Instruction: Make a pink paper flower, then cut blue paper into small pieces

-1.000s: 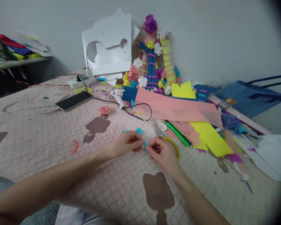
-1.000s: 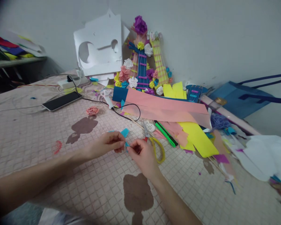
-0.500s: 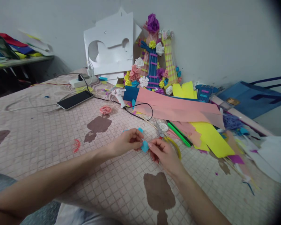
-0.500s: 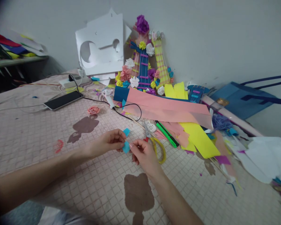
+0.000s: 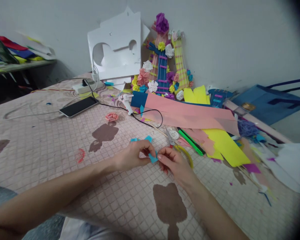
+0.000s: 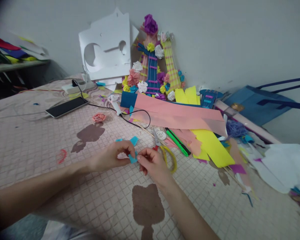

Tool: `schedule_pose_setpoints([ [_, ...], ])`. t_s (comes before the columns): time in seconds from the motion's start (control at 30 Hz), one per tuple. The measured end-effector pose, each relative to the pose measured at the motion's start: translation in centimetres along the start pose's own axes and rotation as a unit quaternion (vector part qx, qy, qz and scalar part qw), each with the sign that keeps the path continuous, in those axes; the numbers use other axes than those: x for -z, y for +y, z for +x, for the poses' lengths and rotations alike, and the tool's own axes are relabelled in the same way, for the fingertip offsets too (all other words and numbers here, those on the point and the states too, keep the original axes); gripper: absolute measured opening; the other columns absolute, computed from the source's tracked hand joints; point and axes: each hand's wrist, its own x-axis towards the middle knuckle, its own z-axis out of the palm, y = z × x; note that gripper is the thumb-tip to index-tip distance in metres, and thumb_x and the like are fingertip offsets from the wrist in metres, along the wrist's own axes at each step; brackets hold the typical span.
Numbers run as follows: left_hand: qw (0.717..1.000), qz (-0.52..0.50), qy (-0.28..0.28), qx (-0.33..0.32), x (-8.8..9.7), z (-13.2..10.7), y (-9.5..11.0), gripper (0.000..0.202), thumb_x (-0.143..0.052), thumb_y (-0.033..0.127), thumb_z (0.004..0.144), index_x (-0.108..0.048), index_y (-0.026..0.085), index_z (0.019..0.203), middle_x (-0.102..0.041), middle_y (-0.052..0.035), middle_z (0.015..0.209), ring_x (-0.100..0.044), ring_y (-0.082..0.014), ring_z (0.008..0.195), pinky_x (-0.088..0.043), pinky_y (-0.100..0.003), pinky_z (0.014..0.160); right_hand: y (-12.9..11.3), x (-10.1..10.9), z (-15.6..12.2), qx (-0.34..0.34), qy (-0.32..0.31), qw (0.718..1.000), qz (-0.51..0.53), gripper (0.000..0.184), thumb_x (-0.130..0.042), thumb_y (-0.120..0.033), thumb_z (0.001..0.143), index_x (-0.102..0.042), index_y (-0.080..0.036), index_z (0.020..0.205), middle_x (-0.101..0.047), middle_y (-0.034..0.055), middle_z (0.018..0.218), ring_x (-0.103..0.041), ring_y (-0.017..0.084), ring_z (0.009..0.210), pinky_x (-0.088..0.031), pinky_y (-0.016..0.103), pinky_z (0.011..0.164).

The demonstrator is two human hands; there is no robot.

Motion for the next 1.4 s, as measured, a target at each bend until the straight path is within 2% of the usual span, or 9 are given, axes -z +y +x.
schedule_pose_setpoints([
  [0.07, 1.0, -0.019, 0.002, 0.016, -0.1, 0.01, -0.03, 0.007, -0.063, 0.018, 0.075, -0.062, 0.014, 0.081, -0.062, -0.0025, 0.079, -0.057, -0.0124, 0.073, -0.046, -0.025, 0.07, 0.05, 0.03, 0.0, 0.008, -0.004, 1.0, -0.005, 0.023, -0.065, -0.04, 0.073, -0.056, -0.018, 0.072, -0.05, -0.007, 0.048, -0.042, 0.006, 0.041, -0.033, 0.019, 0.04],
  [0.17, 0.994, -0.09, 0.008, 0.068, -0.21, 0.07, -0.13, 0.016, -0.066, 0.028, 0.077, -0.062, 0.012, 0.08, -0.061, -0.0032, 0.077, -0.056, -0.0127, 0.071, -0.046, -0.025, 0.067, 0.13, 0.08, -0.02, 0.012, -0.008, 1.0, -0.011, 0.021, -0.064, -0.038, 0.073, -0.055, -0.019, 0.072, -0.05, -0.0071, 0.048, -0.043, 0.007, 0.042, -0.033, 0.019, 0.04],
  [0.3, 0.965, -0.214, 0.018, 0.148, -0.44, 0.16, -0.39, 0.024, -0.073, 0.031, 0.07, -0.06, 0.012, 0.077, -0.062, -0.002, 0.075, -0.057, -0.012, 0.071, -0.044, -0.025, 0.068, 0.22, 0.04, -0.02, 0.014, -0.013, 1.0, -0.019, 0.019, -0.063, -0.036, 0.073, -0.055, -0.019, 0.073, -0.049, -0.0071, 0.05, -0.045, 0.007, 0.044, -0.034, 0.019, 0.041],
  [0.43, 0.943, -0.27, 0.034, 0.192, -0.77, 0.16, -0.53, 0.026, -0.076, 0.03, 0.066, -0.06, 0.011, 0.073, -0.06, -0.0004, 0.07, -0.054, -0.0097, 0.066, -0.041, -0.024, 0.065, 0.39, -0.09, 0.05, 0.021, -0.017, 0.999, -0.017, 0.019, -0.063, -0.036, 0.074, -0.054, -0.019, 0.072, -0.049, -0.0071, 0.051, -0.044, 0.007, 0.044, -0.034, 0.019, 0.041],
  [0.77, 0.916, -0.33, 0.05, 0.222, -1.04, -0.04, -0.22, 0.03, -0.077, 0.023, 0.064, -0.057, 0.013, 0.084, -0.059, 0.0025, 0.069, -0.055, -0.0085, 0.064, -0.044, -0.025, 0.065, 0.59, -0.04, 0.16, 0.034, -0.01, 0.999, -0.033, 0.03, -0.055, -0.048, 0.084, -0.055, -0.019, 0.074, -0.051, -0.0053, 0.052, -0.045, 0.007, 0.045, -0.036, 0.019, 0.043],
  [1.13, 0.918, -0.326, 0.046, 0.221, -0.95, -0.05, -0.29, 0.032, -0.077, 0.028, 0.065, -0.058, 0.014, 0.086, -0.058, 0.0022, 0.07, -0.054, -0.0085, 0.064, -0.043, -0.025, 0.065, 0.71, -0.06, 0.21, 0.048, 0.005, 0.999, -0.025, 0.031, -0.055, -0.049, 0.085, -0.057, -0.019, 0.075, -0.051, -0.0046, 0.053, -0.046, 0.008, 0.047, -0.037, 0.02, 0.043],
  [1.4, 0.917, -0.327, 0.051, 0.223, -1.0, -0.03, -0.3, 0.032, -0.076, 0.026, 0.065, -0.058, 0.013, 0.088, -0.059, 0.0022, 0.071, -0.055, -0.0086, 0.066, -0.043, -0.025, 0.067, 0.35, -0.17, -0.01, 0.059, 0.019, 0.997, -0.039, 0.028, -0.055, -0.047, 0.085, -0.057, -0.02, 0.076, -0.052, -0.0045, 0.054, -0.047, 0.008, 0.048, -0.037, 0.02, 0.044],
])
